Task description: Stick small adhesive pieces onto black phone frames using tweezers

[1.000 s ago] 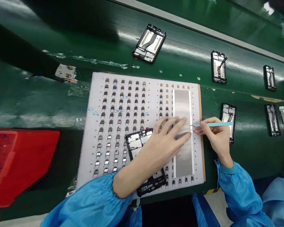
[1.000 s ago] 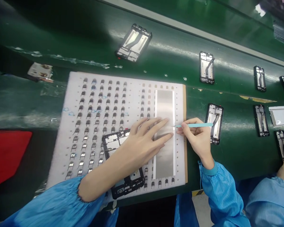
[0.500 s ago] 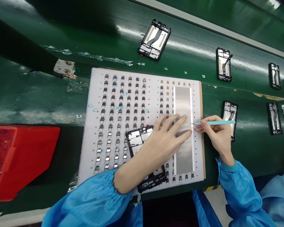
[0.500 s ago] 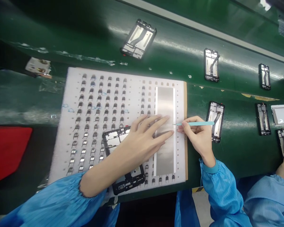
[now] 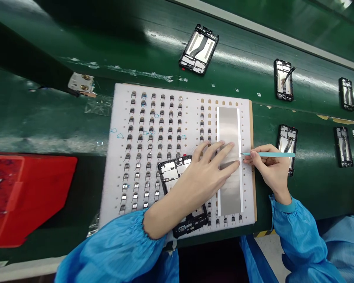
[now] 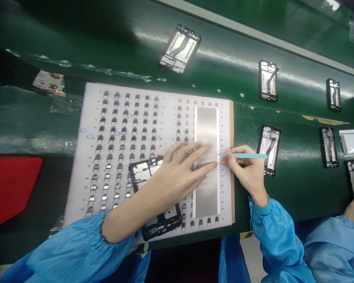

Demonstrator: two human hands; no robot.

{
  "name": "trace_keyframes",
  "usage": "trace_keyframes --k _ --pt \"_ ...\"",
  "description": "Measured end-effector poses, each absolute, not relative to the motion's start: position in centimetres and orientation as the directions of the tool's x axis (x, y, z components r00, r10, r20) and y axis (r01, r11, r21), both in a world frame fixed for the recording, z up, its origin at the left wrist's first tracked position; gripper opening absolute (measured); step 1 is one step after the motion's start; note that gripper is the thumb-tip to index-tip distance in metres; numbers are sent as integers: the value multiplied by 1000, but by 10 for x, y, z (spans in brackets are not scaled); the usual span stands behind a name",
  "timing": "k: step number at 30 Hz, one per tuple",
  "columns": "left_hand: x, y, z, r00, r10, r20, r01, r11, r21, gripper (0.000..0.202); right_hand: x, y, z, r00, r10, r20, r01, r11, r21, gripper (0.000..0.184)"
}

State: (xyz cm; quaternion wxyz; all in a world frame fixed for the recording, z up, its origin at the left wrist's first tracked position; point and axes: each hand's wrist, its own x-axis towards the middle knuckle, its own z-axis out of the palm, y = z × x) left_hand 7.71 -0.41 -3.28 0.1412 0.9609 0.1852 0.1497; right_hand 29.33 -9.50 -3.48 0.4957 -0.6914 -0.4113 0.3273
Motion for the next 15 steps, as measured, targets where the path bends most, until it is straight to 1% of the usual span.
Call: trace_keyframes --k 2,4,6,7,10,13,15 --pt "77 -4 -34 884 402 237 319 -891 323 34 295 -98 -36 405 912 70 377 -97 -921 10" --pt "77 -4 -35 885 406 229 324 -889 325 36 297 -100 -38 316 925 210 537 8 -843 4" --pt "78 -5 -36 886 407 221 326 -887 328 39 299 -102 -39 234 924 302 634 90 -768 9" --pt "79 -5 -36 887 406 219 324 -886 332 40 299 -103 -39 219 920 325 645 113 -756 11" --pt "78 -6 -32 884 411 221 315 -875 368 42 295 -104 -34 295 888 353 578 128 -806 13" --pt "63 -5 -22 880 417 227 295 -855 427 38 282 -103 -20 380 862 335 467 134 -874 11" --pt "43 -3 -14 840 478 256 323 -820 472 32 270 -97 -9 359 886 295 397 141 -907 8"
